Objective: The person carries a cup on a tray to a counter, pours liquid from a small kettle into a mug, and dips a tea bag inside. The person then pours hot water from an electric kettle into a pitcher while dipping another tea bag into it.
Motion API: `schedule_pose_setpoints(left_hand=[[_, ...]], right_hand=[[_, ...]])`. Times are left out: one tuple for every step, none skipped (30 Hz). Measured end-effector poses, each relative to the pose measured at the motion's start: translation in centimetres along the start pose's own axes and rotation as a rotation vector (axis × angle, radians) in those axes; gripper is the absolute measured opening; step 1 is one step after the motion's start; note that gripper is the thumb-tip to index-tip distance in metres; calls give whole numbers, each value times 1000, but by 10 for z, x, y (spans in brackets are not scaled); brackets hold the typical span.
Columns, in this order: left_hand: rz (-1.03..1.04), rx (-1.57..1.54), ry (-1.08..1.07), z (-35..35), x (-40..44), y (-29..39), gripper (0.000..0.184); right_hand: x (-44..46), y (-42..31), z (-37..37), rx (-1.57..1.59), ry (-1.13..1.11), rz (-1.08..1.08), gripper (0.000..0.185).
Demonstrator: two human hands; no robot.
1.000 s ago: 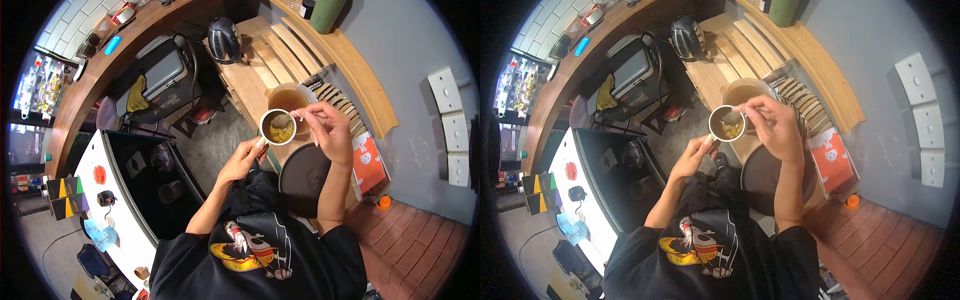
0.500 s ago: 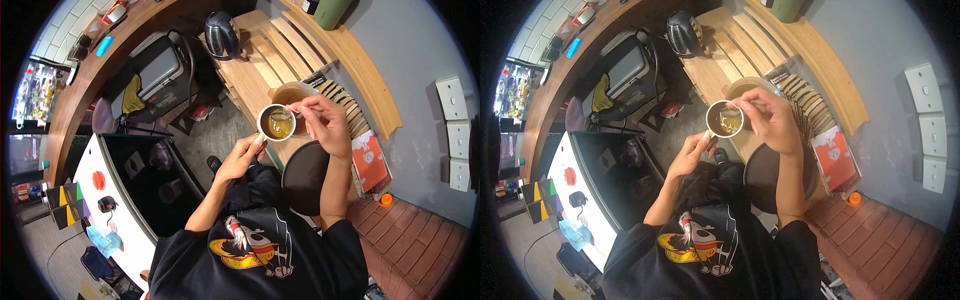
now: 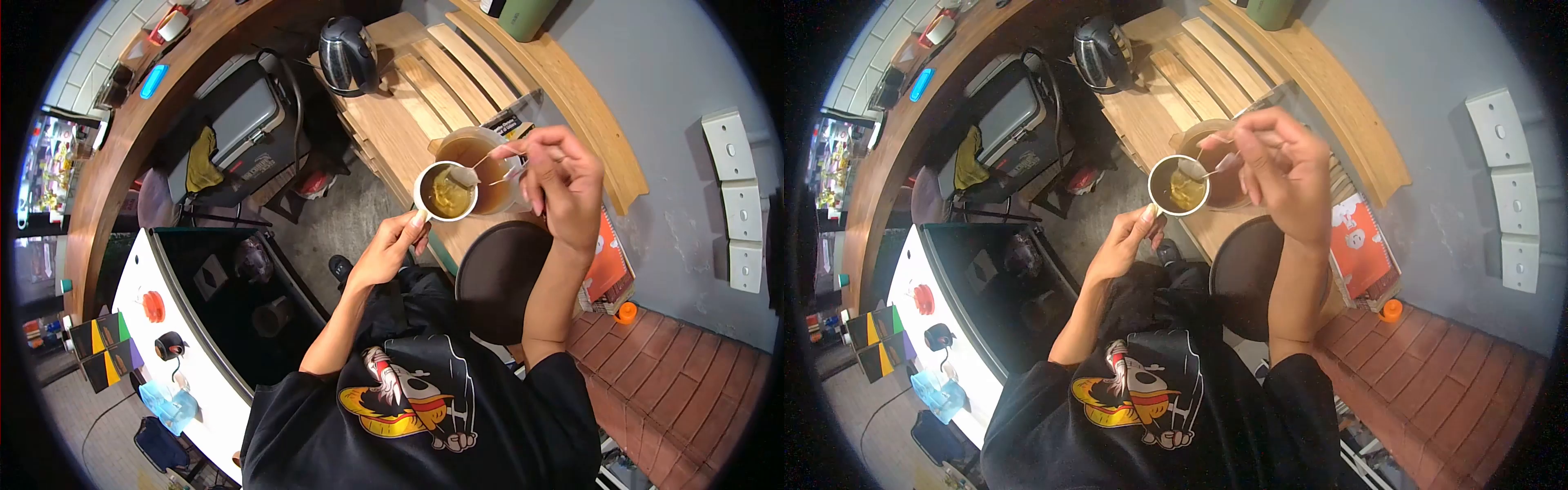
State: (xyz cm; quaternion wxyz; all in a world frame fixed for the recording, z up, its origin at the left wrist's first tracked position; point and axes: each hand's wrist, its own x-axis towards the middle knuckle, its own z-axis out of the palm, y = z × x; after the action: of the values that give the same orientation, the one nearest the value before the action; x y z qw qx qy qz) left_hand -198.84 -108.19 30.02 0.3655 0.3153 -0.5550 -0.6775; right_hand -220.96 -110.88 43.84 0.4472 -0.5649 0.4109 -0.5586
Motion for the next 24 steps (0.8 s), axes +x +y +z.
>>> schedule_pose_setpoints(left_hand=[[1, 0, -9, 0, 1, -1, 42], [10, -26, -9, -1, 2, -2, 42], [18, -54, -8, -1, 3, -2, 43], [19, -57, -15, -1, 5, -2, 43], [17, -52, -2, -1, 6, -2, 43], [14, -47, 12, -2, 6, -3, 44], [13, -50, 6, -3, 6, -3, 44], [11, -48, 18, -4, 6, -3, 44], [10, -47, 30, -5, 6, -3, 44], [27, -36, 38, -7, 5, -3, 44], [26, -38, 35, -9, 4, -2, 44], [5, -28, 59, -9, 2, 4, 44], [-16, -17, 83, -10, 0, 7, 44], [6, -25, 95, -12, -2, 5, 43], [8, -27, 100, -15, -4, 4, 43], [23, -27, 97, -18, -6, 3, 43], [35, -25, 94, -21, -9, 3, 42], [36, -6, 101, -22, -12, 5, 42], [35, -3, 107, -23, -15, 7, 42], [23, 0, 124, -24, -19, 8, 42], [10, 4, 138, -26, -21, 9, 42], [6, 4, 136, -28, -24, 7, 42], [20, -15, 146, -30, -26, 5, 42], [36, -34, 156, -30, -27, 4, 43]], right_hand=[[1, -2, -3, -3, 8, -2, 13], [3, -3, -8, -19, 33, -57, 12], [4, -6, -12, -35, 56, -111, 12], [4, -11, -13, -19, 76, -116, 12], [3, -14, -15, -24, 80, -115, 12], [4, -15, -19, -21, 93, -119, 12], [5, -15, -22, -19, 106, -123, 12], [4, -14, -26, -45, 95, -105, 11], [3, -11, -28, -49, 99, -105, 11], [2, -4, -29, -95, 89, -75, 11], [2, 4, -30, -140, 79, -44, 12], [1, 15, -31, -138, 83, 32, 10], [-1, 29, -33, -138, 84, 32, 10], [-2, 46, -36, -156, 63, 108, 9], [-3, 61, -39, -174, 37, 185, 9], [-4, 75, -43, -173, 30, 187, 9], [-6, 88, -46, -207, 47, 207, 9], [-4, 91, -44, -241, 64, 222, 9], [-4, 90, -44, -237, 60, 223, 9], [-5, 88, -45, -298, 73, 173, 9], [-5, 83, -44, -359, 87, 124, 9], [-5, 75, -42, -358, 90, 128, 9], [-5, 66, -38, -397, 147, 92, 9], [-5, 62, -36, -436, 204, 54, 10]])
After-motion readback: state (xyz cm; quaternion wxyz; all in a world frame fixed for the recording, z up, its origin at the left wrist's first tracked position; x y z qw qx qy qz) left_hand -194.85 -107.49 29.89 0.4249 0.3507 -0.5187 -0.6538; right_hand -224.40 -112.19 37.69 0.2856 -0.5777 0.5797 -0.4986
